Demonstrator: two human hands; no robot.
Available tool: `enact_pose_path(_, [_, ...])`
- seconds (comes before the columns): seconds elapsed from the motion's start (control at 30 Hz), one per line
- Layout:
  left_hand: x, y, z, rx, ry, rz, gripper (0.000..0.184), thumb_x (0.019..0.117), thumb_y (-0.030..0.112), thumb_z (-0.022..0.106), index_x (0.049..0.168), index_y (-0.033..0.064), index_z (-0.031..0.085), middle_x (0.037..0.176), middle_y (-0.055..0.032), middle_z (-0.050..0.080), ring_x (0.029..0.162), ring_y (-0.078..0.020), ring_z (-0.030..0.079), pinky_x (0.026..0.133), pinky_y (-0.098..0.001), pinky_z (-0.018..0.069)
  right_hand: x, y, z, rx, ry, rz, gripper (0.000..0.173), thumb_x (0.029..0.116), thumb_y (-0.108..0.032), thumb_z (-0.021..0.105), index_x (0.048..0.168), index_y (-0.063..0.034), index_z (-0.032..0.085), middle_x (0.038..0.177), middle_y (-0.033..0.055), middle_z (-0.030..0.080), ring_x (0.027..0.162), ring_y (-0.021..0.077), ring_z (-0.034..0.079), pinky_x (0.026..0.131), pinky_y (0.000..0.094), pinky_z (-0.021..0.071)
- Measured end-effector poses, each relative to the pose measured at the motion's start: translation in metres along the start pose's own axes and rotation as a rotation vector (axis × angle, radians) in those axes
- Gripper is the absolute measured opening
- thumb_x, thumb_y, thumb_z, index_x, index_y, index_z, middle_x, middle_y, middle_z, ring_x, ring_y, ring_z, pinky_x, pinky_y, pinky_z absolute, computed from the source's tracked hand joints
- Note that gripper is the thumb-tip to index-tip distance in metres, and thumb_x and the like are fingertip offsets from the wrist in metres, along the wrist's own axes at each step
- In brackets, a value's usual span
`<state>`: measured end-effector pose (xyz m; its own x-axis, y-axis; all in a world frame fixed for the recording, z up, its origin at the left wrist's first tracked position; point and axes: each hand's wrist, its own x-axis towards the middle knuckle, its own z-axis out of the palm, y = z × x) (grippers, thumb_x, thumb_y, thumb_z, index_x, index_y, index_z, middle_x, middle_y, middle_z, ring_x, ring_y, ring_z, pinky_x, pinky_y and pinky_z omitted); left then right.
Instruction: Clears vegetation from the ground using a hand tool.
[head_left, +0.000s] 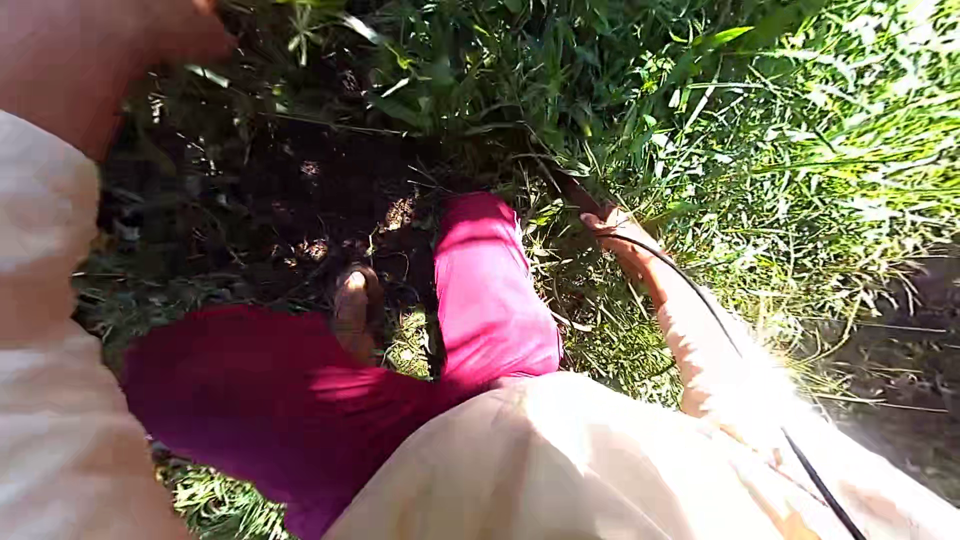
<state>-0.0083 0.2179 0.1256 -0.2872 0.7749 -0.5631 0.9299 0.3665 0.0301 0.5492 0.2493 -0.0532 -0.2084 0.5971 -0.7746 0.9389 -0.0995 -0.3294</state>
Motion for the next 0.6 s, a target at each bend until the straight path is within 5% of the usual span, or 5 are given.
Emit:
enact_pose_path(0.2, [0.025, 0.078, 0.067, 0.322, -0.204, 0.339, 0.039, 0.0883, 0.013, 0.078, 0.124, 0.0023, 0.066, 0.116, -0.0350, 0.064, 0.110, -0.0588, 0.060, 0.088, -0.0763, 0.0450, -0.004, 0.021, 0.059, 0.264, 0.125, -0.067, 0.050, 0.1026, -0.042, 0.060, 0.137, -0.0062, 0.060, 0.125, 0.0221, 0.067, 0.117, 0.0358, 0.064, 0.104, 0.0576, 0.0481])
enact_pose_path(0.3, [0.054, 0.105, 0.135, 0.293, -0.286, 0.737, 0.036, 0.0862, 0.019, 0.078, 0.118, 0.0027, 0.070, 0.122, -0.0300, 0.064, 0.112, -0.0534, 0.061, 0.089, -0.0728, 0.0468, -0.063, 0.039, 0.081, 0.432, 0.086, 0.039, 0.041, 0.1026, -0.047, 0.058, 0.122, -0.0117, 0.063, 0.089, 0.0091, 0.066, 0.073, 0.0187, 0.063, 0.067, 0.0433, 0.0551])
enact_pose_path(0.37, [0.076, 0.121, 0.171, 0.228, -0.292, 0.866, 0.037, 0.0868, 0.015, 0.077, 0.118, -0.0018, 0.068, 0.133, -0.0319, 0.058, 0.126, -0.0550, 0.052, 0.095, -0.0727, 0.0442, -0.111, 0.053, 0.090, 0.482, -0.060, 0.208, 0.042, 0.1051, -0.044, 0.054, 0.120, -0.0052, 0.063, 0.077, 0.0067, 0.060, 0.060, 0.0143, 0.057, 0.060, 0.0362, 0.0527])
enact_pose_path(0.5, [0.113, 0.153, 0.204, 0.035, -0.234, 0.661, 0.067, 0.0947, 0.011, 0.066, 0.156, 0.0045, 0.039, 0.150, -0.0361, 0.042, 0.141, -0.0577, 0.037, 0.103, -0.0748, 0.0371, -0.190, 0.055, 0.132, 0.599, -0.168, 0.422, 0.034, 0.1057, -0.030, 0.051, 0.113, 0.0005, 0.062, 0.068, 0.0021, 0.055, 0.054, 0.0099, 0.053, 0.055, 0.0299, 0.0485])
enact_pose_path(0.6, [0.147, 0.171, 0.233, -0.057, -0.142, 0.575, 0.078, 0.0969, 0.024, 0.065, 0.164, 0.0144, 0.026, 0.157, -0.0338, 0.036, 0.142, -0.0562, 0.038, 0.105, -0.0727, 0.0390, -0.155, -0.010, 0.153, 0.634, -0.180, 0.390, 0.027, 0.1071, -0.018, 0.047, 0.121, 0.0005, 0.061, 0.082, 0.0023, 0.055, 0.064, 0.0053, 0.050, 0.064, 0.0263, 0.0469])
